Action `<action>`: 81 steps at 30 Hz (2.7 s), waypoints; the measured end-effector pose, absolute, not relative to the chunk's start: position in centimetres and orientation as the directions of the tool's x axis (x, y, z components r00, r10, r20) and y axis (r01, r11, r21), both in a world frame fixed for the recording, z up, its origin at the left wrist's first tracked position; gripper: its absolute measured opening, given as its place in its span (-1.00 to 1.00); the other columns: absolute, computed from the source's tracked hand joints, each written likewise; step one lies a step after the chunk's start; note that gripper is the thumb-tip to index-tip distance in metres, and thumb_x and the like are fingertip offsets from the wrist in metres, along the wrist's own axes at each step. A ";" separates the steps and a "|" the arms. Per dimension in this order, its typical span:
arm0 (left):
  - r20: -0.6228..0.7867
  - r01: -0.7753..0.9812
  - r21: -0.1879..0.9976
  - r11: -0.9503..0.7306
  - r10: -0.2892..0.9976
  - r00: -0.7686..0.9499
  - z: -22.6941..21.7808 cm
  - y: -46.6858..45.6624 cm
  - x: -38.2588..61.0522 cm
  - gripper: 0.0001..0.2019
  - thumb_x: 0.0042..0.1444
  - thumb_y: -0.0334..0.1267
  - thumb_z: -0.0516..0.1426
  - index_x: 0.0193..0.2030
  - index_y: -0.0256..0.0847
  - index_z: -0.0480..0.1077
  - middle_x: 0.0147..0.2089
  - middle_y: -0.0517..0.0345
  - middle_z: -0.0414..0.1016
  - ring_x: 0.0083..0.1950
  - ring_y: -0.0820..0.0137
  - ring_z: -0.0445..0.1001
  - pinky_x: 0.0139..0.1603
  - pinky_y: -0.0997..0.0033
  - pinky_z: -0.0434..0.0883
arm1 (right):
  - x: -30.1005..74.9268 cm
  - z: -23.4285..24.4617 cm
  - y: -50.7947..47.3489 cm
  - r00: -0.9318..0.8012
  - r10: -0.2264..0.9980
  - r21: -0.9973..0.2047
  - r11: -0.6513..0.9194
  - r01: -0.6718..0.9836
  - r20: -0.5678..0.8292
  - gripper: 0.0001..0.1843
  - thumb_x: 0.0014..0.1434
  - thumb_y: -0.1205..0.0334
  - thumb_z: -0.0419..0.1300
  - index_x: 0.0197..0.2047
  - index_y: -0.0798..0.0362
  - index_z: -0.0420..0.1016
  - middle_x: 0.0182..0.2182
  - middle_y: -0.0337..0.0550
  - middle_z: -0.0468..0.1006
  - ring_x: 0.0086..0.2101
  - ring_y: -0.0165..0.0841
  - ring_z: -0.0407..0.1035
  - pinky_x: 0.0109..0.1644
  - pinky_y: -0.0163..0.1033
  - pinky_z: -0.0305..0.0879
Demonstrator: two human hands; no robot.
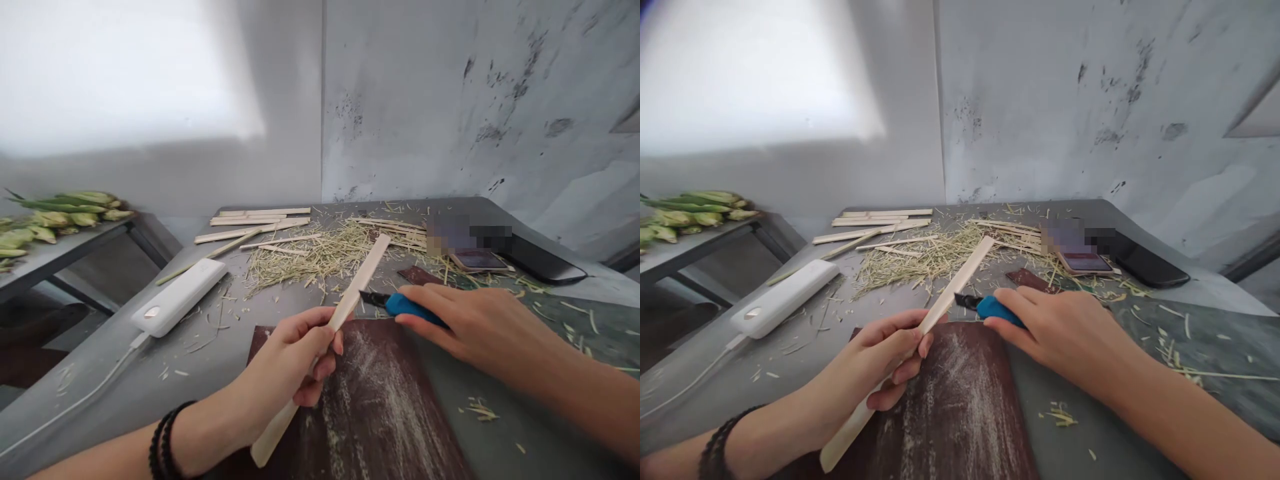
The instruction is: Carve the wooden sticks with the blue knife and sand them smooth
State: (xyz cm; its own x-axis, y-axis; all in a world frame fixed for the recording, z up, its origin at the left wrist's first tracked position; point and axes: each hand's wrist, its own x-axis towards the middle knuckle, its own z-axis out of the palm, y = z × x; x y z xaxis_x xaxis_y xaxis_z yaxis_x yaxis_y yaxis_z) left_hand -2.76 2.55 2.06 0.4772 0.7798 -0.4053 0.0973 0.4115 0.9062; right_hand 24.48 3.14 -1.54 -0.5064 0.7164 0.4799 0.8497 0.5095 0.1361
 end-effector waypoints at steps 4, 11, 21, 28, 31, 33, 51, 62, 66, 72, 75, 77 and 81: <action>-0.428 0.106 0.896 0.432 0.773 0.468 2.0 2.5 -2.7 -0.84 0.30 -0.20 0.10 -0.32 -0.14 0.30 -0.53 0.35 0.06 -0.55 0.54 -0.06 -0.67 0.63 -0.07 | 24.8 -1.5 3.4 -0.490 0.722 0.191 0.460 0.867 0.489 -0.47 0.49 -0.16 -0.14 0.00 -0.01 0.53 -0.31 -0.15 0.68 -0.54 -0.31 0.48 -0.52 -0.22 0.03; -0.418 0.082 0.898 0.432 0.783 0.460 2.0 2.6 -2.7 -0.85 0.28 -0.17 0.11 -0.28 -0.15 0.33 -0.49 0.34 0.13 -0.56 0.56 -0.04 -0.68 0.63 -0.04 | 24.9 -1.8 3.6 -0.469 0.749 0.153 0.454 0.878 0.468 -0.47 0.48 -0.17 -0.13 0.04 -0.03 0.52 -0.24 -0.14 0.69 -0.46 -0.28 0.53 -0.48 -0.23 0.12; -0.409 0.049 0.896 0.442 0.776 0.480 1.5 3.1 -2.9 -0.88 0.23 -0.18 0.16 -0.23 -0.18 0.38 -0.46 0.30 0.18 -0.55 0.54 -0.01 -0.72 0.62 0.00 | 27.0 -1.6 5.4 -0.287 0.834 0.133 0.255 0.958 0.471 -0.44 0.46 -0.22 -0.13 0.04 -0.02 0.51 -0.23 -0.10 0.69 -0.43 -0.21 0.53 -0.49 -0.23 0.05; -0.252 -0.152 0.908 0.391 0.797 0.549 1.9 4.1 -3.9 -0.55 0.36 0.20 0.00 -0.14 -0.18 0.37 -0.34 0.23 0.32 -0.54 0.56 0.18 -0.65 0.62 0.22 | 27.5 -1.6 5.7 -0.359 0.862 0.064 0.361 0.930 0.358 -0.53 0.44 -0.16 -0.03 0.10 -0.06 0.51 -0.18 -0.14 0.70 -0.31 -0.19 0.58 -0.38 -0.21 0.28; -0.120 -0.264 0.900 0.347 0.779 0.615 2.8 4.4 -4.7 -0.50 0.32 0.28 0.01 -0.09 -0.17 0.37 -0.25 0.24 0.29 -0.52 0.60 0.04 -0.66 0.65 0.06 | 27.0 -2.4 5.4 -0.497 0.820 0.100 0.490 0.866 0.284 -0.56 0.43 -0.14 0.00 0.13 -0.13 0.53 -0.08 -0.14 0.69 -0.27 -0.20 0.60 -0.36 -0.21 0.36; -0.092 -0.252 0.913 0.320 0.764 0.639 3.2 4.4 -5.0 -0.46 0.30 0.30 0.02 -0.04 -0.18 0.40 -0.28 0.24 0.25 -0.51 0.60 -0.01 -0.64 0.64 0.02 | 26.9 -2.7 5.3 -0.528 0.813 0.123 0.514 0.849 0.245 -0.57 0.43 -0.13 -0.01 0.14 -0.17 0.53 -0.08 -0.13 0.68 -0.29 -0.20 0.59 -0.40 -0.22 0.36; -0.066 -0.035 0.996 0.086 0.917 0.393 2.1 5.9 -5.8 -0.78 0.25 -0.11 0.24 -0.16 -0.23 0.58 -0.32 0.19 0.44 -0.46 0.55 0.27 -0.52 0.60 0.28 | 26.5 -1.6 5.3 -0.547 0.822 0.020 0.551 0.834 0.161 -0.49 0.43 -0.19 -0.02 0.22 -0.16 0.50 0.04 -0.07 0.63 -0.05 -0.11 0.56 -0.10 -0.07 0.46; -0.214 -0.138 0.924 0.357 0.781 0.587 2.5 5.3 -5.8 -0.44 0.10 -0.50 0.33 0.26 -0.16 0.44 0.12 -0.07 0.52 -0.14 0.38 0.64 -0.11 0.41 0.66 | 27.0 -1.4 5.3 -0.433 0.849 -0.185 0.498 0.847 0.302 -0.49 0.40 -0.19 0.01 0.21 -0.10 0.46 0.11 -0.03 0.60 0.00 -0.08 0.54 -0.02 -0.04 0.46; -0.205 -0.175 0.917 0.360 0.797 0.568 2.2 4.7 -5.1 -0.55 0.15 -0.48 0.32 0.19 -0.26 0.46 0.26 -0.14 0.48 -0.03 0.35 0.64 -0.10 0.48 0.66 | 25.1 -0.9 5.3 -0.310 0.864 -0.283 0.436 0.854 0.396 -0.43 0.49 -0.12 -0.20 0.29 0.03 0.34 -0.14 0.00 0.67 -0.22 -0.16 0.59 -0.16 -0.09 0.47; -0.232 -0.225 0.893 0.389 0.828 0.510 1.7 4.1 -4.6 -0.35 0.19 -0.46 0.30 0.38 -0.18 0.20 0.33 -0.14 0.45 0.07 0.29 0.64 -0.11 0.44 0.68 | 21.1 -1.4 5.5 -0.346 0.856 -0.319 0.475 0.820 0.384 -0.52 0.50 -0.11 -0.18 0.16 -0.08 0.42 -0.07 -0.12 0.66 -0.11 -0.19 0.57 -0.12 -0.15 0.43; -0.237 -0.232 0.885 0.403 0.820 0.521 1.9 4.2 -4.4 -0.46 0.19 -0.46 0.30 0.29 -0.19 0.34 0.39 -0.09 0.39 0.21 0.21 0.57 -0.10 0.49 0.67 | 20.5 -2.0 5.8 -0.350 0.869 -0.307 0.460 0.834 0.350 -0.52 0.48 -0.13 -0.14 0.12 -0.06 0.45 -0.08 -0.10 0.67 -0.14 -0.13 0.57 -0.16 -0.11 0.40; -0.244 -0.237 0.879 0.414 0.817 0.522 1.9 4.3 -4.2 -0.58 0.17 -0.46 0.31 0.17 -0.25 0.45 0.38 -0.13 0.39 0.28 0.15 0.52 -0.11 0.51 0.66 | 20.3 -2.3 5.7 -0.373 0.863 -0.280 0.472 0.836 0.340 -0.53 0.48 -0.12 -0.13 0.15 -0.07 0.43 0.00 -0.08 0.65 -0.11 -0.12 0.57 -0.17 -0.11 0.39; -0.270 -0.269 0.856 0.441 0.826 0.495 1.4 4.4 -3.8 -0.60 0.13 -0.50 0.33 0.12 -0.26 0.50 0.26 -0.15 0.48 0.32 0.08 0.46 0.08 0.32 0.63 | 20.0 -2.4 4.7 -0.511 0.765 -0.087 0.584 0.807 0.393 -0.56 0.50 -0.08 -0.13 0.20 -0.06 0.37 -0.07 -0.12 0.65 -0.20 -0.20 0.59 -0.32 -0.20 0.32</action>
State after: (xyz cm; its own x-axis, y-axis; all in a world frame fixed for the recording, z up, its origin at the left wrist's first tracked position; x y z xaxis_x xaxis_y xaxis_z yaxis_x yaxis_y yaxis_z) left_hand -3.85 4.44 1.39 0.4950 0.8259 -0.2700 -0.2692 0.4412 0.8561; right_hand 19.99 4.70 -2.44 -0.5105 0.7649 0.3928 0.8073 0.5837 -0.0874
